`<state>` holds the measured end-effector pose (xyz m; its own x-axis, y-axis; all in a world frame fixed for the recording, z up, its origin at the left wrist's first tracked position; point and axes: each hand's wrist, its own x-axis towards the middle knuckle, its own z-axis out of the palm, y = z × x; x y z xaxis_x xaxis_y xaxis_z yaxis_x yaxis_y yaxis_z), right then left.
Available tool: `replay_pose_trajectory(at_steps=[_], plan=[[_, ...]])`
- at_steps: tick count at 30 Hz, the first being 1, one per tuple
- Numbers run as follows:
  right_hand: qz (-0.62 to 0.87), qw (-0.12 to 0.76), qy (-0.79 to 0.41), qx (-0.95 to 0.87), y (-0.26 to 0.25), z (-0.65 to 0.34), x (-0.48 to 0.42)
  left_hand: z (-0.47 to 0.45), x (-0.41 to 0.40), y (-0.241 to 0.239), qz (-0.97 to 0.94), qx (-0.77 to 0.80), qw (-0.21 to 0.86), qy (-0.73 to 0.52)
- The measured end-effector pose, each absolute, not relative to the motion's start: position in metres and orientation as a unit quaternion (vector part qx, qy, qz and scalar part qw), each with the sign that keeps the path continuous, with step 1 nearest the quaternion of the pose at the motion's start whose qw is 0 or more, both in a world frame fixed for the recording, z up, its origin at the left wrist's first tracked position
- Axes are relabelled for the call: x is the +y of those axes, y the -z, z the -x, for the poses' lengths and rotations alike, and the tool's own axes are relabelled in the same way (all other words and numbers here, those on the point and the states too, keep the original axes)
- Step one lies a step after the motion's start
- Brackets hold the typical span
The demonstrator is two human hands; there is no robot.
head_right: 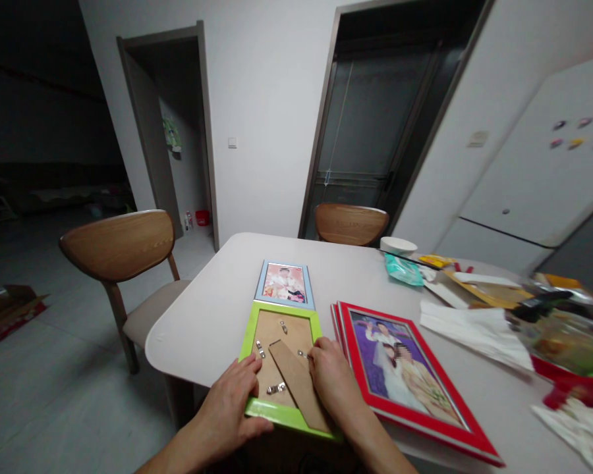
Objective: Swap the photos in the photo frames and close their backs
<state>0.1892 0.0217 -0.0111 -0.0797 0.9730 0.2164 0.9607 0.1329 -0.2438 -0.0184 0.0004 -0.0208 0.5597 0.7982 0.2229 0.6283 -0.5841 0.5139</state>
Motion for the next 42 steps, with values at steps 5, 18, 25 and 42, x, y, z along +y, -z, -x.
replay_pose_trajectory(at_steps=[5, 18, 25, 42], plan=[[0.657, 0.166, -0.026, -0.735, 0.013, -0.191, 0.021, 0.018, 0.001, 0.023, -0.862, 0.417, 0.187, -0.218], [0.501, 0.222, -0.093, -0.831, -0.001, -0.154, -0.018, 0.021, 0.005, 0.028, -0.862, 0.414, 0.187, -0.226], [0.472, 0.212, -0.080, -0.852, -0.005, -0.152, -0.025, 0.020, 0.006, 0.029, -0.858, 0.413, 0.193, -0.237], [0.546, 0.196, -0.059, -0.812, 0.008, -0.132, 0.036, 0.023, 0.008, 0.036, -0.859, 0.407, 0.195, -0.243]])
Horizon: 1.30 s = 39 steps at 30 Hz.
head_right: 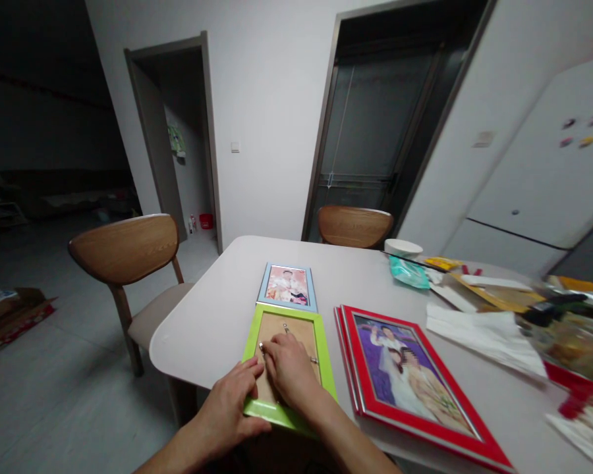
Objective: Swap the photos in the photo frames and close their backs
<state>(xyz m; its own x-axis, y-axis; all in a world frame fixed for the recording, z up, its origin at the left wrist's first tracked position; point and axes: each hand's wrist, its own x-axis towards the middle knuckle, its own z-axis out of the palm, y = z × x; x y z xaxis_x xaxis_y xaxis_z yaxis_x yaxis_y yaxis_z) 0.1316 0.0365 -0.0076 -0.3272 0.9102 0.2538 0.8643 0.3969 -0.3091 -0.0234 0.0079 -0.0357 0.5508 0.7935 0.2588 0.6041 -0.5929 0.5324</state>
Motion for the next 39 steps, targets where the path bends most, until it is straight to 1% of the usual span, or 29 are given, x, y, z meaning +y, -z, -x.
replay_pose_trajectory(at_steps=[7, 10, 12, 14, 16, 18, 25, 39], plan=[[0.518, 0.111, -0.004, -0.848, 0.010, -0.123, 0.043, 0.028, 0.009, 0.035, -0.858, 0.407, 0.206, -0.236], [0.506, 0.093, -0.002, -0.858, 0.007, -0.124, 0.038, 0.028, 0.009, 0.033, -0.858, 0.408, 0.209, -0.232], [0.501, 0.108, -0.014, -0.859, 0.006, -0.127, 0.038, 0.027, 0.008, 0.032, -0.857, 0.409, 0.209, -0.234], [0.513, 0.149, -0.027, -0.845, 0.007, -0.133, 0.042, 0.028, 0.008, 0.033, -0.855, 0.410, 0.209, -0.239], [0.555, 0.193, -0.030, -0.809, 0.009, -0.142, 0.051, 0.028, 0.008, 0.033, -0.855, 0.407, 0.209, -0.243], [0.606, 0.214, -0.023, -0.766, 0.012, -0.152, 0.062, 0.028, 0.007, 0.033, -0.856, 0.405, 0.208, -0.245], [0.670, 0.201, -0.012, -0.715, 0.019, -0.167, 0.093, 0.027, 0.007, 0.037, -0.854, 0.401, 0.217, -0.250], [0.664, 0.221, 0.004, -0.714, 0.025, -0.152, 0.106, 0.026, 0.004, 0.026, -0.852, 0.409, 0.225, -0.238]])
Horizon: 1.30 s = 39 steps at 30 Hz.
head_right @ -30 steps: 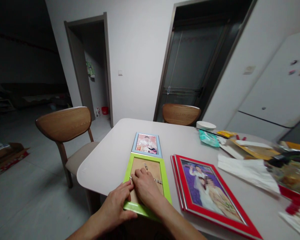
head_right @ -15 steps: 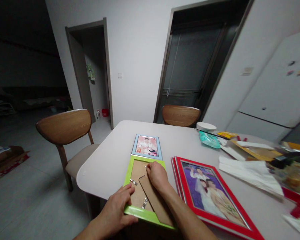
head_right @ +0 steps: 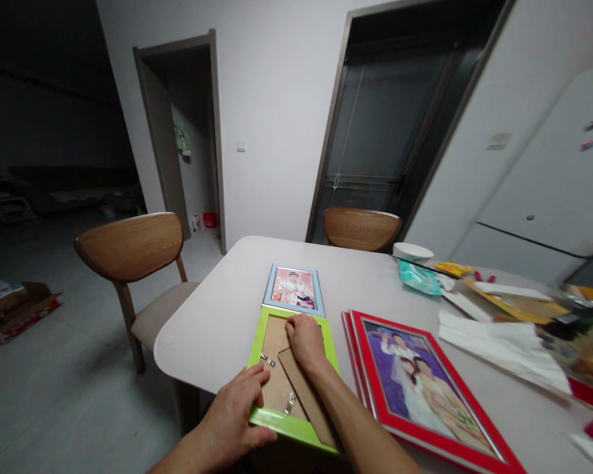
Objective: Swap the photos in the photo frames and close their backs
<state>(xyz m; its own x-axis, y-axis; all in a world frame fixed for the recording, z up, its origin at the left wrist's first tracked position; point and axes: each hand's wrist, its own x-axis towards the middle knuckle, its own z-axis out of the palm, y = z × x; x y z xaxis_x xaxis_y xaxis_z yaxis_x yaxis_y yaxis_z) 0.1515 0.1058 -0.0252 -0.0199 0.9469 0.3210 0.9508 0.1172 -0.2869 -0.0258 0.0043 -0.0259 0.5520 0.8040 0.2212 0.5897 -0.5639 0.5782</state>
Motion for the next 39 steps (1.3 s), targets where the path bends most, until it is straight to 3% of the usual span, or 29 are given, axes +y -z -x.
replay_pose_trajectory(at_steps=[17, 29, 34, 39], plan=[[0.740, 0.253, -0.027, -0.622, 0.031, -0.153, 0.121, 0.018, 0.001, 0.025, -0.842, 0.439, 0.215, -0.228], [0.658, 0.385, -0.127, -0.635, 0.008, -0.181, 0.077, -0.004, 0.002, 0.015, -0.882, 0.400, 0.208, -0.138], [0.661, 0.504, -0.236, -0.502, -0.001, -0.208, 0.042, 0.002, -0.002, -0.006, -0.857, 0.411, 0.226, -0.215], [0.540, 0.581, -0.337, -0.507, 0.007, -0.177, 0.013, -0.006, -0.011, -0.020, -0.788, 0.380, 0.315, -0.368]])
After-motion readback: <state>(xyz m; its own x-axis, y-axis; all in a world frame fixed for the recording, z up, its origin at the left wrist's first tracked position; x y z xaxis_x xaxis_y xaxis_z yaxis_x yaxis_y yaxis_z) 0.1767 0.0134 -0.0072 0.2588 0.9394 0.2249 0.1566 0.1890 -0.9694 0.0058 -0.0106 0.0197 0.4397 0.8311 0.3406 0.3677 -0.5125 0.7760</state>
